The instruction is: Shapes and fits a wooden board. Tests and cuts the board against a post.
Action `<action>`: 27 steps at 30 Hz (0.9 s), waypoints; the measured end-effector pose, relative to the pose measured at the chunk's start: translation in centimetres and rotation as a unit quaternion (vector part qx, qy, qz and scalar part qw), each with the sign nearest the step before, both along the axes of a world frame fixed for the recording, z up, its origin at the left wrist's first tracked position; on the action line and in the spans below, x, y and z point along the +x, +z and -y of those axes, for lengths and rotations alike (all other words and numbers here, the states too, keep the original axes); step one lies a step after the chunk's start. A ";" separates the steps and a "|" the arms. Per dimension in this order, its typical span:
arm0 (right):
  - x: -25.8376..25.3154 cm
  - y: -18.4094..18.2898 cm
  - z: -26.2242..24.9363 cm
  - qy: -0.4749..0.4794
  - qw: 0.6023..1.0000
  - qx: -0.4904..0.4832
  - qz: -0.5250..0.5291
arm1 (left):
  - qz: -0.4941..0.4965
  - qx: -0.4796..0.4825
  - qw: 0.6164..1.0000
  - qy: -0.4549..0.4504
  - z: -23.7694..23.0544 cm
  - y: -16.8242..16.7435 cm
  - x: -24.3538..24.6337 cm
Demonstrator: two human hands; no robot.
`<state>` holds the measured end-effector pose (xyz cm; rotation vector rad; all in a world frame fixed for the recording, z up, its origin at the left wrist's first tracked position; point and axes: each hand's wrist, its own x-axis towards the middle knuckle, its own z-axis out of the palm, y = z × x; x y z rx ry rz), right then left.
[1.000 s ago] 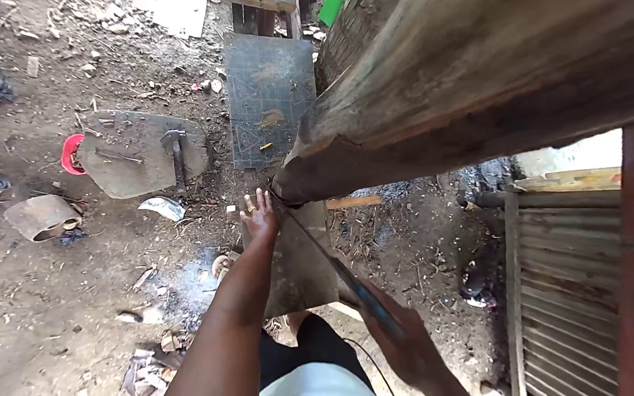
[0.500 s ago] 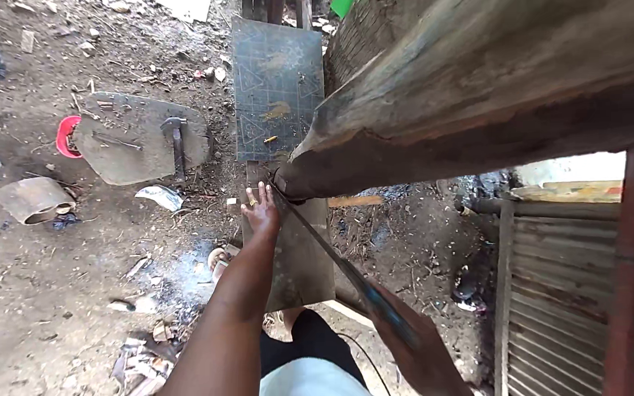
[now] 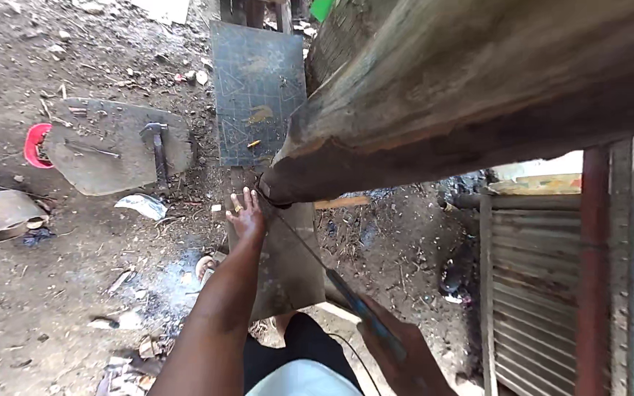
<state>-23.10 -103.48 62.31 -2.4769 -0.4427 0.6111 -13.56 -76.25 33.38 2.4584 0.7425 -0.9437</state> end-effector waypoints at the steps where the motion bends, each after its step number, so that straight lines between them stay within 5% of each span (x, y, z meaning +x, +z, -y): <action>1: 0.0 0.1 0.0 0.007 1.000 0.003 0.011 | 0.003 0.002 1.000 0.003 0.0 -0.2 0.2; 4: 3.5 -5.7 -4.1 0.023 1.000 -0.015 0.014 | 0.004 0.005 1.000 0.002 -0.3 -0.4 0.3; 7: 9.0 -9.9 -10.4 0.021 0.982 -0.099 -0.158 | 0.005 0.010 1.000 0.001 -0.3 -0.9 0.0; 9: 7.9 -9.1 -9.6 0.021 0.979 -0.116 -0.168 | 0.000 0.015 1.000 -0.008 0.0 -1.0 -0.4; 12: 2.2 -4.1 -2.3 0.011 0.999 -0.032 -0.010 | -0.002 0.001 1.000 0.003 -0.4 -0.1 0.3; 15: -0.3 -0.3 0.9 0.015 0.999 -0.007 0.032 | -0.003 0.006 1.000 0.002 0.1 -0.3 0.1; 18: 3.6 -5.5 -3.6 0.027 0.999 -0.032 -0.001 | -0.015 0.003 1.000 -0.002 0.0 -0.2 0.2; 22: 9.8 -10.5 -12.2 0.054 0.972 -0.131 -0.187 | -0.011 -0.003 1.000 0.008 -0.2 0.0 -0.1; 27: 1.8 -1.4 -1.0 0.026 0.999 -0.046 -0.013 | -0.018 -0.006 1.000 0.001 -0.1 0.3 0.0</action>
